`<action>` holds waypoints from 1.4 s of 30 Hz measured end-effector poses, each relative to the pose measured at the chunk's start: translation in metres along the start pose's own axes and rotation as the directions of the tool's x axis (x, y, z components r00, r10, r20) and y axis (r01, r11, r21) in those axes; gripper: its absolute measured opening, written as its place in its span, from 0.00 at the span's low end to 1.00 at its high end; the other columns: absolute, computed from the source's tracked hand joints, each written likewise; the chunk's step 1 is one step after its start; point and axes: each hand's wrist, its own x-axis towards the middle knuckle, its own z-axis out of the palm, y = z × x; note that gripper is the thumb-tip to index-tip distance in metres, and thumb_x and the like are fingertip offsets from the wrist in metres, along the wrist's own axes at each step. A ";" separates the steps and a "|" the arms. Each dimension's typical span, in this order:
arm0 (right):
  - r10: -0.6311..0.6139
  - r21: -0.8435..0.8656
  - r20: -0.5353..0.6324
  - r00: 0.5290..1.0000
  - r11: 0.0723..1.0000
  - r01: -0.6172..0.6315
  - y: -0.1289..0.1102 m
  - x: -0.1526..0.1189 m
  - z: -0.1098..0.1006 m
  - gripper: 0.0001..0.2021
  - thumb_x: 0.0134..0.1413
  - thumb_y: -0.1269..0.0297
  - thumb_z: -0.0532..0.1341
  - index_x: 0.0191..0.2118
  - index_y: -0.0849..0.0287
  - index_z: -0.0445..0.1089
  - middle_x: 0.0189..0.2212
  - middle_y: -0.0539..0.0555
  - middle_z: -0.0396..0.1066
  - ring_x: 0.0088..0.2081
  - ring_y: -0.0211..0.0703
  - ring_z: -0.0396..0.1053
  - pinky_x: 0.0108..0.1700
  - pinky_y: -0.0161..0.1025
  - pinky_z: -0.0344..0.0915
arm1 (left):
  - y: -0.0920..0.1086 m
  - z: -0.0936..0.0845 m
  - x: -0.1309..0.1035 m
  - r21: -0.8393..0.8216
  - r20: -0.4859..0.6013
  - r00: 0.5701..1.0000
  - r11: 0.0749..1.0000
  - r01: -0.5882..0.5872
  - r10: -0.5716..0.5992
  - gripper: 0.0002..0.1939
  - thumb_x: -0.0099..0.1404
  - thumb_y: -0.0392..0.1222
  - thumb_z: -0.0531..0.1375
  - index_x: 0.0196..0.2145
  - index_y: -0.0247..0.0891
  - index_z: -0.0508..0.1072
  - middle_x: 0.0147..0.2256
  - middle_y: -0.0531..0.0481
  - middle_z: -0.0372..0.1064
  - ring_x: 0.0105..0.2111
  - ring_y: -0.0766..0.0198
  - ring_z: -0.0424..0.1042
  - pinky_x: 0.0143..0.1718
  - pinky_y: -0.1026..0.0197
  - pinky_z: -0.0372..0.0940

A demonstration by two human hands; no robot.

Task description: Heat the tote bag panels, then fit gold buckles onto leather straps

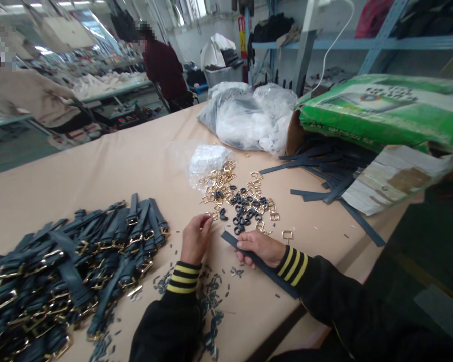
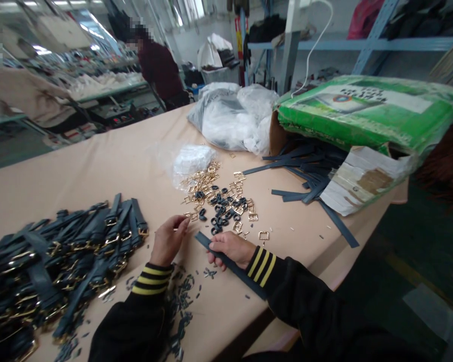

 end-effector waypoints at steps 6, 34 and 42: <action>-0.064 0.244 -0.069 0.996 0.967 0.080 -0.004 0.001 -0.005 0.05 0.49 0.68 0.56 0.31 0.65 0.61 0.20 0.48 0.64 0.15 0.28 0.58 0.15 0.26 0.57 | 0.008 0.020 0.016 0.344 0.239 0.927 0.867 -0.359 0.289 0.07 0.58 0.37 0.53 0.31 0.39 0.71 0.35 0.46 0.63 0.28 0.64 0.65 0.30 0.63 0.59; -0.405 -0.953 0.038 0.914 0.260 0.155 -0.024 -0.009 0.012 0.10 0.53 0.71 0.54 0.22 0.63 0.62 0.19 0.49 0.59 0.23 0.34 0.55 0.26 0.32 0.49 | 0.009 0.021 -0.056 -0.659 0.236 0.934 0.661 0.358 -0.270 0.13 0.53 0.44 0.63 0.27 0.33 0.64 0.17 0.57 0.64 0.16 0.76 0.61 0.19 0.73 0.58; -0.346 -0.892 0.029 0.938 0.415 0.181 -0.020 -0.010 0.008 0.12 0.55 0.74 0.51 0.21 0.62 0.58 0.17 0.47 0.59 0.21 0.32 0.55 0.26 0.31 0.49 | 0.012 0.028 -0.059 -0.625 0.229 0.952 0.720 0.302 -0.201 0.14 0.51 0.45 0.63 0.30 0.37 0.62 0.19 0.57 0.65 0.17 0.71 0.64 0.18 0.69 0.61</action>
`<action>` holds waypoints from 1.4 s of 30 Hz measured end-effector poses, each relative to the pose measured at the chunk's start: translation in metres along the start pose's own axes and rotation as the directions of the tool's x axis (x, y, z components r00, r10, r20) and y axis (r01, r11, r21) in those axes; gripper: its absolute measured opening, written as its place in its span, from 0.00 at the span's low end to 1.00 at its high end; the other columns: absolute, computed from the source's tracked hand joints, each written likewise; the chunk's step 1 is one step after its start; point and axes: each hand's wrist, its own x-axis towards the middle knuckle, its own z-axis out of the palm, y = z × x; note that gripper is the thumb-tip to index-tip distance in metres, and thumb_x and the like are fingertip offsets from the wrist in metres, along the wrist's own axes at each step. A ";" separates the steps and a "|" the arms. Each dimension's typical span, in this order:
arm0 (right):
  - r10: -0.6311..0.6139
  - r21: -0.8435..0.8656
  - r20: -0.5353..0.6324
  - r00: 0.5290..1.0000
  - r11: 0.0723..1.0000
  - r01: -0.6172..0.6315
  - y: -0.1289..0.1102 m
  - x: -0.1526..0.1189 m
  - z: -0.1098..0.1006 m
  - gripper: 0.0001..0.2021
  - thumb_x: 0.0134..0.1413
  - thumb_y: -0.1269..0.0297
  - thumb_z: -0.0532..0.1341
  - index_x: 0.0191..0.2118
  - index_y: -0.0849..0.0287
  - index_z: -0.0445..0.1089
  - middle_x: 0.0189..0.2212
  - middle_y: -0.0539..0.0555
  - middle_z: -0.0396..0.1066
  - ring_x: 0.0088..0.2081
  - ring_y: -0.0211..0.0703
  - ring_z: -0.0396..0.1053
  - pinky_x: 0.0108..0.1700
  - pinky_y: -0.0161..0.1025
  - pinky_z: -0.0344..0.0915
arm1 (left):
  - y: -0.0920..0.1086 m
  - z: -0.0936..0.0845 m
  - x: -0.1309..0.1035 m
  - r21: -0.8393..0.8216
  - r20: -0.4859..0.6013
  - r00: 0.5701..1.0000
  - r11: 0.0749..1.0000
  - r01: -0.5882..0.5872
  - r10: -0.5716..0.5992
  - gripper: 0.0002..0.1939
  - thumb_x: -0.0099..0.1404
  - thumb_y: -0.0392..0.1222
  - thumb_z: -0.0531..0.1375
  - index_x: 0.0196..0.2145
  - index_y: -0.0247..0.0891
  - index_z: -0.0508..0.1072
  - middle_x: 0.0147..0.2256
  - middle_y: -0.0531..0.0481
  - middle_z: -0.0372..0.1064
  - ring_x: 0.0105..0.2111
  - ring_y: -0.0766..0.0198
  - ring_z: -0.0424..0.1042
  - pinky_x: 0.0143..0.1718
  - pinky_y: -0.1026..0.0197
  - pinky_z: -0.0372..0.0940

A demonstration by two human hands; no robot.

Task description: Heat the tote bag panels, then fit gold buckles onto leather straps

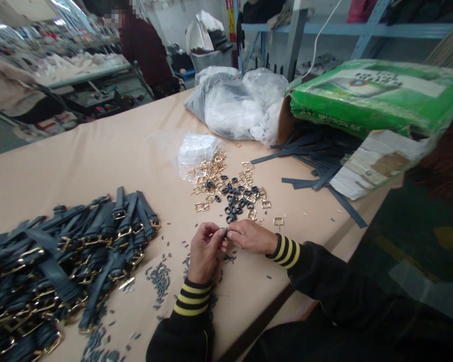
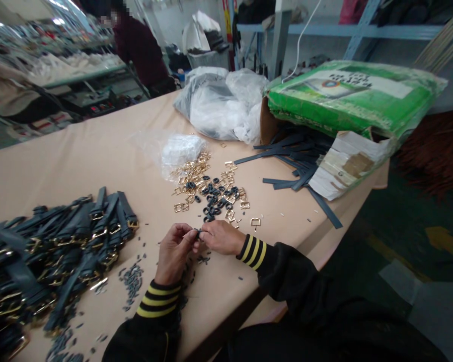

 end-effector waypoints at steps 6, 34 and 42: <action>0.026 0.046 -0.145 0.989 0.999 -0.019 -0.003 -0.002 0.020 0.10 0.61 0.67 0.49 0.28 0.61 0.59 0.20 0.48 0.60 0.23 0.35 0.59 0.27 0.32 0.52 | 0.001 0.000 -0.001 -0.240 -0.012 0.995 0.966 0.095 -0.100 0.13 0.52 0.45 0.63 0.29 0.34 0.65 0.21 0.57 0.63 0.18 0.75 0.62 0.20 0.71 0.59; 0.193 0.795 -0.037 0.980 0.600 -0.088 0.025 0.011 0.017 0.05 0.53 0.67 0.54 0.31 0.62 0.56 0.27 0.52 0.70 0.16 0.29 0.61 0.14 0.26 0.59 | 0.030 -0.025 0.085 0.982 -0.038 0.977 0.187 -0.002 0.211 0.09 0.60 0.44 0.52 0.29 0.36 0.66 0.31 0.42 0.64 0.31 0.56 0.65 0.30 0.59 0.57; 0.157 0.827 -0.045 0.987 0.560 -0.052 0.028 0.011 0.018 0.07 0.52 0.64 0.55 0.32 0.61 0.56 0.23 0.47 0.66 0.13 0.26 0.54 0.12 0.24 0.53 | 0.027 -0.024 0.101 0.981 0.074 0.992 0.174 -0.092 0.107 0.06 0.57 0.37 0.52 0.24 0.36 0.64 0.25 0.48 0.63 0.25 0.63 0.63 0.28 0.63 0.55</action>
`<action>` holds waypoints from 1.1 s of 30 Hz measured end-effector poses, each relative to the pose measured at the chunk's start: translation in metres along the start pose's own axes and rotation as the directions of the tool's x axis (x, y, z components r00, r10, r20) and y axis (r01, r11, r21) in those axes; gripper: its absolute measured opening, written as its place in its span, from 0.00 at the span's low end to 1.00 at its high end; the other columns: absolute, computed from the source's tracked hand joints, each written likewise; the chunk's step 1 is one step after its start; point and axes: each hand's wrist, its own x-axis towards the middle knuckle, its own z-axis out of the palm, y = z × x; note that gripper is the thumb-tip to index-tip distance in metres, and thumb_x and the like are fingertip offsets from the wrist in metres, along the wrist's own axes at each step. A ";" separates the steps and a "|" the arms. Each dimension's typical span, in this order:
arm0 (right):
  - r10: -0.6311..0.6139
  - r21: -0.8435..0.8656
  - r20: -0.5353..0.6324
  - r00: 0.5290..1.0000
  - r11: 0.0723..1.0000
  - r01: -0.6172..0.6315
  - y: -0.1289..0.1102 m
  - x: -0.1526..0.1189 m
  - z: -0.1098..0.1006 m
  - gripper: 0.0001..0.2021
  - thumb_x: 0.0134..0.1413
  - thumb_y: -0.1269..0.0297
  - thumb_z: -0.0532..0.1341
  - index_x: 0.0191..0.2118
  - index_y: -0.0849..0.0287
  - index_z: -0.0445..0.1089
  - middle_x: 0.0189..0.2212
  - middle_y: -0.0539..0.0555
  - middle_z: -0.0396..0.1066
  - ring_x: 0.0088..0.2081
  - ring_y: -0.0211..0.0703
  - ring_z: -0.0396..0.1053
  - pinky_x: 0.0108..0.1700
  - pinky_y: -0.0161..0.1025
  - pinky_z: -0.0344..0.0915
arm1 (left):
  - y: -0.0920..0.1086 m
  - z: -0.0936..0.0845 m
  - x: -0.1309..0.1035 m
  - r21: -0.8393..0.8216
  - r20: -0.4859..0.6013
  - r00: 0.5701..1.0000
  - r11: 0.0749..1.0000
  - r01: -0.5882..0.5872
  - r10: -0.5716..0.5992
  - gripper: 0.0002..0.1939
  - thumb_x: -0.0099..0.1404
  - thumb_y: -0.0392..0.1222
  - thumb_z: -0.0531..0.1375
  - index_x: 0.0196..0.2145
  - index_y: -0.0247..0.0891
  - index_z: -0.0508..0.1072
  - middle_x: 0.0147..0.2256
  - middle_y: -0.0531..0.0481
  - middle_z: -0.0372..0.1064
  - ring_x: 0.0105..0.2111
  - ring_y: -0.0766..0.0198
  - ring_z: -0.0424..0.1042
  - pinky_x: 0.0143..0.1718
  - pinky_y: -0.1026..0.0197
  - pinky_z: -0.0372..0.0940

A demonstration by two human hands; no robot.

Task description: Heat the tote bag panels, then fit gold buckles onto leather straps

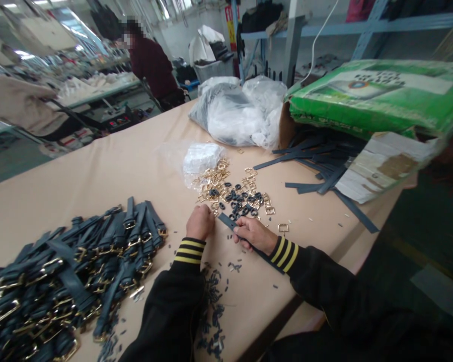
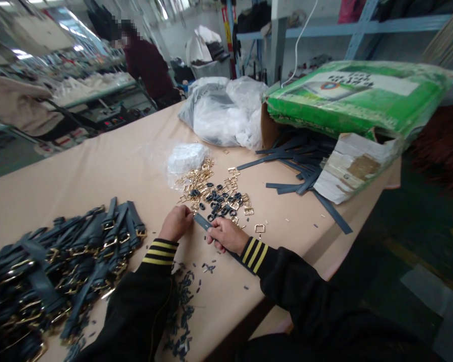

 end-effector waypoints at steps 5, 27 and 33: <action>0.014 0.069 -0.005 1.000 0.998 -0.014 -0.006 0.000 -0.001 0.11 0.47 0.62 0.60 0.30 0.61 0.57 0.18 0.43 0.60 0.12 0.24 0.50 0.11 0.24 0.49 | 0.005 -0.009 -0.008 -0.048 0.006 0.997 0.996 -0.070 0.071 0.04 0.55 0.36 0.54 0.23 0.37 0.62 0.21 0.51 0.61 0.23 0.64 0.61 0.26 0.63 0.54; 0.058 0.232 0.187 0.981 0.967 -0.102 -0.019 -0.010 0.003 0.11 0.49 0.61 0.61 0.33 0.66 0.67 0.23 0.52 0.70 0.13 0.25 0.50 0.12 0.25 0.44 | 0.037 -0.041 -0.101 -0.604 -0.200 0.930 0.708 -0.366 0.310 0.03 0.58 0.36 0.55 0.31 0.40 0.68 0.33 0.49 0.64 0.32 0.65 0.67 0.33 0.64 0.65; 0.083 0.272 0.314 0.946 0.947 -0.173 -0.018 -0.013 0.001 0.12 0.44 0.62 0.65 0.29 0.66 0.65 0.23 0.51 0.70 0.13 0.24 0.51 0.11 0.24 0.45 | 0.028 -0.036 -0.102 -0.476 -0.260 0.866 0.723 -0.501 0.428 0.07 0.60 0.33 0.53 0.34 0.40 0.69 0.33 0.48 0.64 0.34 0.64 0.66 0.36 0.63 0.62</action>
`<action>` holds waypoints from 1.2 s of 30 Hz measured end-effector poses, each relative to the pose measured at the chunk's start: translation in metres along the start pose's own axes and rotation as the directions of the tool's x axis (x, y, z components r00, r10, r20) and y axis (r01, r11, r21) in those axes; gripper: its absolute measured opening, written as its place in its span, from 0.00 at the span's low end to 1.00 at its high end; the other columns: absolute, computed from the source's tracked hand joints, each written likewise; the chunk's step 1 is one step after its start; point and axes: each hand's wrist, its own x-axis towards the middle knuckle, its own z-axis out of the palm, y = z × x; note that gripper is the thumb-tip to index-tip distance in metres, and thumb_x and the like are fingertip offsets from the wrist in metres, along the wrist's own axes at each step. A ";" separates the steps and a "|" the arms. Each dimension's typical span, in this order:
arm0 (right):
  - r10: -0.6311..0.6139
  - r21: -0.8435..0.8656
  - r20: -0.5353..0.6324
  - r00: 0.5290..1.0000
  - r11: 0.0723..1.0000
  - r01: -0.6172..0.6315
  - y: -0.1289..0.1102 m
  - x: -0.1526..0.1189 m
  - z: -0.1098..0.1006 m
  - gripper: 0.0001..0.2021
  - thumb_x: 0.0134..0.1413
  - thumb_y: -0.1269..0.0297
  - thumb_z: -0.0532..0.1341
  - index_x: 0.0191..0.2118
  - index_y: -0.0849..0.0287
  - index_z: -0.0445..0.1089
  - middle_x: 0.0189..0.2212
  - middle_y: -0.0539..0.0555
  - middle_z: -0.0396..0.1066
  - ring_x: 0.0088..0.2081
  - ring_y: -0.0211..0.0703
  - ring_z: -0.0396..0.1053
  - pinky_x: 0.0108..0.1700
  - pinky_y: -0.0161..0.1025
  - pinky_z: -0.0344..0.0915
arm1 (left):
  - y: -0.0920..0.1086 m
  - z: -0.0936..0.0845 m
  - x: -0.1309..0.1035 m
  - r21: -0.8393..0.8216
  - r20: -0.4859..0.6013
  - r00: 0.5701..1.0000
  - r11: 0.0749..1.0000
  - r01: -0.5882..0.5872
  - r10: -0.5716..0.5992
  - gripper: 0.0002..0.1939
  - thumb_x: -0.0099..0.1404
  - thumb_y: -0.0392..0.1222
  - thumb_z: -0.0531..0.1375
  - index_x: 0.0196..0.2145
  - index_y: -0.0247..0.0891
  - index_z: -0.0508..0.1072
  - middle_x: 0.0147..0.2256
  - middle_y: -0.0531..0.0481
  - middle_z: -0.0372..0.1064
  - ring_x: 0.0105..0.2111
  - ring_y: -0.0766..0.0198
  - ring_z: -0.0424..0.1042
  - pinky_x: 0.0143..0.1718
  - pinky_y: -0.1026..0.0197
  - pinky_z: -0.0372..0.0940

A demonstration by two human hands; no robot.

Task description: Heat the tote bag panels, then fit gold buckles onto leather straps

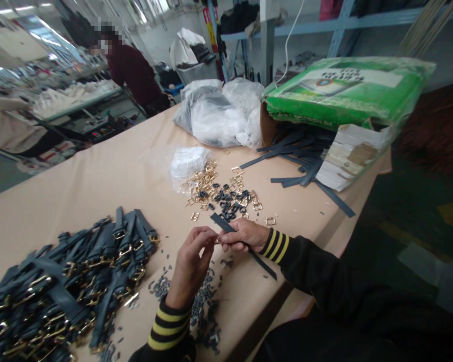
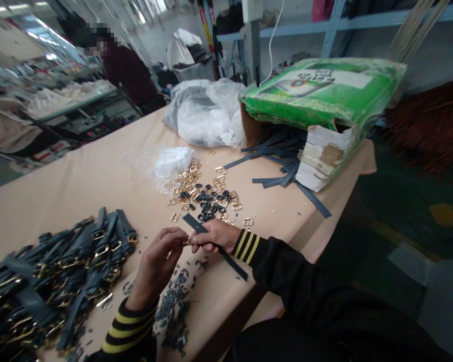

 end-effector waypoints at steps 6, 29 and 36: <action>-0.057 -0.100 -0.108 0.992 0.994 0.046 0.001 0.000 0.005 0.09 0.46 0.65 0.63 0.29 0.65 0.63 0.21 0.50 0.69 0.13 0.25 0.53 0.11 0.23 0.47 | -0.003 0.009 -0.008 -0.187 -0.132 0.968 0.964 0.188 -0.214 0.07 0.58 0.37 0.56 0.36 0.39 0.71 0.35 0.47 0.66 0.36 0.64 0.68 0.37 0.62 0.64; -0.137 -0.516 -0.038 0.990 0.851 0.098 0.000 -0.019 0.008 0.03 0.57 0.69 0.51 0.37 0.62 0.58 0.28 0.51 0.68 0.20 0.30 0.64 0.22 0.28 0.61 | 0.028 -0.009 -0.011 -0.604 -0.011 0.755 0.606 0.518 -0.656 0.14 0.50 0.43 0.65 0.33 0.32 0.74 0.23 0.51 0.70 0.23 0.70 0.68 0.26 0.69 0.66; -0.118 -0.353 0.145 0.982 0.921 0.163 -0.005 -0.030 -0.004 0.12 0.54 0.60 0.57 0.38 0.64 0.60 0.26 0.51 0.69 0.15 0.26 0.57 0.17 0.26 0.54 | 0.021 -0.008 -0.011 -0.808 0.136 0.724 0.347 0.476 -0.676 0.12 0.48 0.39 0.67 0.30 0.32 0.73 0.20 0.54 0.65 0.20 0.76 0.63 0.20 0.75 0.60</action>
